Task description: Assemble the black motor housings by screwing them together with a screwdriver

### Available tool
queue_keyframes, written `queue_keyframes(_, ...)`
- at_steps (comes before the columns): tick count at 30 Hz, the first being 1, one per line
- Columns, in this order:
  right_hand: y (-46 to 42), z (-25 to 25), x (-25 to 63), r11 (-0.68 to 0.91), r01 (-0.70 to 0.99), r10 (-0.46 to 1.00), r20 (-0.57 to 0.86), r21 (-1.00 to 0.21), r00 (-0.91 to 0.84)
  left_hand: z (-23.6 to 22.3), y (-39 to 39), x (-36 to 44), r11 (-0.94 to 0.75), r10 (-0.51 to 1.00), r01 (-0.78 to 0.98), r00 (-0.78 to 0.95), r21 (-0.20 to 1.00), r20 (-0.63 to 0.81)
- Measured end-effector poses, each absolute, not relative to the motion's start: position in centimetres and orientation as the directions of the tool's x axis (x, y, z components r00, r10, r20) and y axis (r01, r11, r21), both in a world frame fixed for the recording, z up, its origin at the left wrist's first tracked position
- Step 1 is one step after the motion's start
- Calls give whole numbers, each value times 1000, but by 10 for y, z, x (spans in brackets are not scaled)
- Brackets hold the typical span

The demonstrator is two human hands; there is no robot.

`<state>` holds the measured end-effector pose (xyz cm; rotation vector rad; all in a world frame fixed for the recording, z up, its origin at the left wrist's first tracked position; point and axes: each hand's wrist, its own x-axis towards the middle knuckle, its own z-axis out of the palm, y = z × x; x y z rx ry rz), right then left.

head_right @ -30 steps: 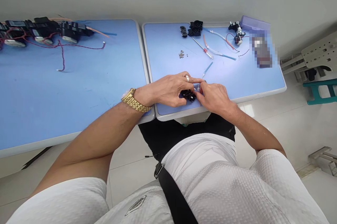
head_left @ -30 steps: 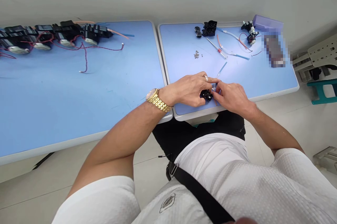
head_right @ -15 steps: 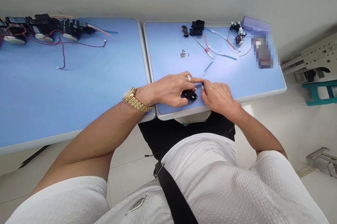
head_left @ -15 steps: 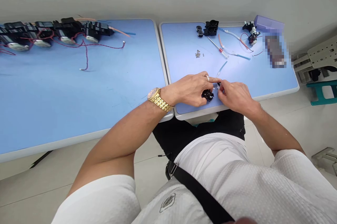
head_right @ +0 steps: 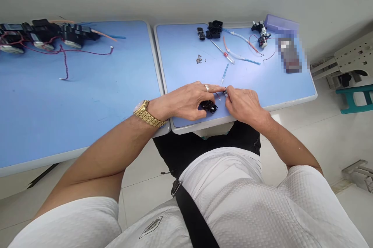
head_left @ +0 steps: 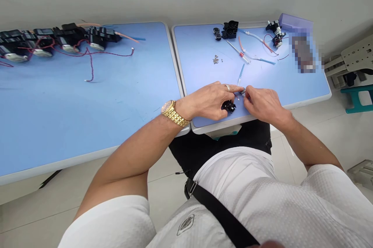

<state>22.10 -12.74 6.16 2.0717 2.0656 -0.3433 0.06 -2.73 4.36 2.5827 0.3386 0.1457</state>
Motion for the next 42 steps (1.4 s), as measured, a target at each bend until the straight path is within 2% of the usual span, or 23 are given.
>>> queue_keyframes(14,-122,71,243,88,996,936,-338,-32,-93,42,-32,3,-862,249,201,968,466,43)
queue_keyframes(18,-108,79,248,183,983,901,-397,-13,-173,40,-32,4,-862,230,175,971,476,61)
queue_keyframes(22,-86,84,257,243,968,847,-473,-61,-242,40,-32,4,-857,237,185,970,482,50)
queue_keyframes(26,-77,83,264,223,971,862,-447,-92,-240,43,-33,4,-863,239,200,971,464,27)
queue_keyframes(42,-119,66,244,75,997,951,-300,4,-71,41,-34,5,-855,245,186,967,484,62)
